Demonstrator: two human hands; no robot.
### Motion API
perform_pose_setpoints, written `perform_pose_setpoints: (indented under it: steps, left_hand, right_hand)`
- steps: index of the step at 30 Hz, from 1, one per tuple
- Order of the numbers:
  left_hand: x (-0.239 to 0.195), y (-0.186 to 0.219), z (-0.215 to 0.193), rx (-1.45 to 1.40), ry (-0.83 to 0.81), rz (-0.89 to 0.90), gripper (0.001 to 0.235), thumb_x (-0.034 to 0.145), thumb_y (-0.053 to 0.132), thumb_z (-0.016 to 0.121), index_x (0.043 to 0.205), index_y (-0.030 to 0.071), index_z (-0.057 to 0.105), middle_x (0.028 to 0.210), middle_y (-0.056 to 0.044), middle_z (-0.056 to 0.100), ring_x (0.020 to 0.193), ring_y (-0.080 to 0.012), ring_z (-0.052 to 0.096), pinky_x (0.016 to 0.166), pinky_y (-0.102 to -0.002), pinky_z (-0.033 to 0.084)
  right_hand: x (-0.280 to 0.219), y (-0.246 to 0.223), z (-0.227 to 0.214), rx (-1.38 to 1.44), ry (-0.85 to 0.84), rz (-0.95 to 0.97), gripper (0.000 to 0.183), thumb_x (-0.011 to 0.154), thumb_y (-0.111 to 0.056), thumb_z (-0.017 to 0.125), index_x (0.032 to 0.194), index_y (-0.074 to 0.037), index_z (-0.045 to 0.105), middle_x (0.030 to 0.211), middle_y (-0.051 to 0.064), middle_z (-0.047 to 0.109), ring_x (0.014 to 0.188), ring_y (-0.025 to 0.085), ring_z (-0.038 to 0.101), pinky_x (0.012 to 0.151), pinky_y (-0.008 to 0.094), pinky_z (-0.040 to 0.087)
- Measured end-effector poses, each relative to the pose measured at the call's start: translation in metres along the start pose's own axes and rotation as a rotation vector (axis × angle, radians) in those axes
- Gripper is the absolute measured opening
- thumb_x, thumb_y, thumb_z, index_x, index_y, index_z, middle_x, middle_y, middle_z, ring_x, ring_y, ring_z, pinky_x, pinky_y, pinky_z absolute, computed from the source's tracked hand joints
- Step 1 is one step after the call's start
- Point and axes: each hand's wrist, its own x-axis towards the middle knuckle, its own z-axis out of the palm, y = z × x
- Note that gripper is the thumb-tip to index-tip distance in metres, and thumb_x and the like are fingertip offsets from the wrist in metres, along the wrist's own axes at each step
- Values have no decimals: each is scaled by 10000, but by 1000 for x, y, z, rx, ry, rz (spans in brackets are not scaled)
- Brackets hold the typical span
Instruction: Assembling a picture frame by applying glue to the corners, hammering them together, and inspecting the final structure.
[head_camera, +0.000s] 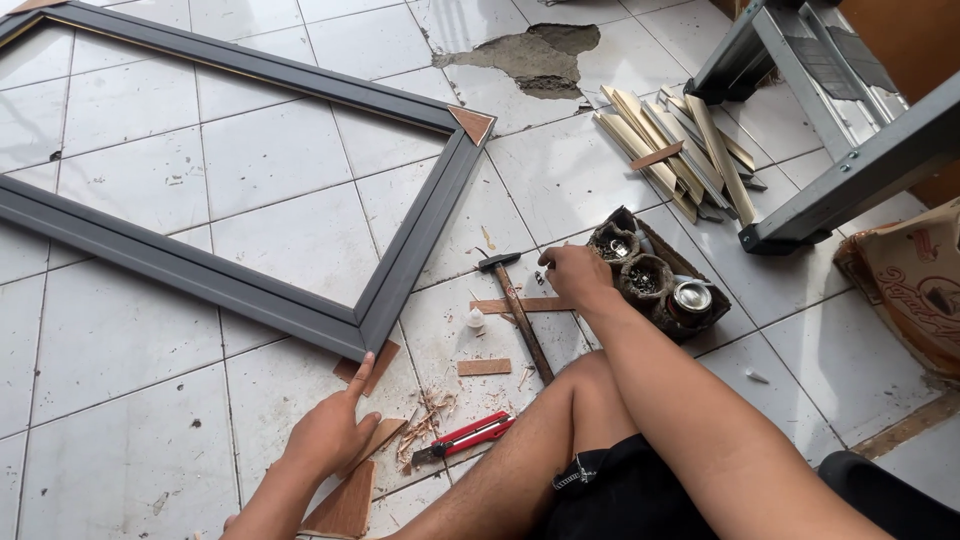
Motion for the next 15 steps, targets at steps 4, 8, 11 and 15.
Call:
perform_pose_setpoints:
  steps: [4, 8, 11, 15]
  left_hand:
    - [4, -2, 2, 4, 11, 22, 749, 851, 356, 415, 1394, 428, -95, 1077, -22, 580, 785, -246, 586, 625, -354, 450]
    - [2, -2, 2, 25, -1, 27, 766, 858, 358, 413, 1398, 407, -128, 938, -63, 601, 719, -234, 568, 591, -340, 436]
    - [4, -2, 1, 29, 2, 35, 767, 855, 359, 411, 1399, 406, -128, 916, -66, 598, 708, -232, 562, 587, -338, 430]
    - [4, -2, 1, 34, 1, 28, 765, 846, 371, 408, 1396, 415, -122, 1034, -61, 586, 817, -261, 582, 651, -363, 450]
  right_hand:
    - [16, 9, 14, -81, 38, -125, 311, 885, -211, 398, 1103, -343, 577, 1096, -19, 555, 949, 236, 553, 752, 366, 435]
    - [12, 10, 14, -133, -12, -151, 268, 876, -244, 473, 1092, -353, 586, 1034, 8, 541, 953, 232, 533, 764, 360, 449]
    - [14, 12, 16, -143, 8, -190, 259, 855, -260, 515, 1092, -337, 587, 1026, 25, 545, 958, 243, 532, 777, 375, 445]
    - [13, 9, 16, -72, 36, -159, 180, 819, -277, 566, 977, -317, 643, 992, 38, 579, 954, 259, 544, 773, 383, 435]
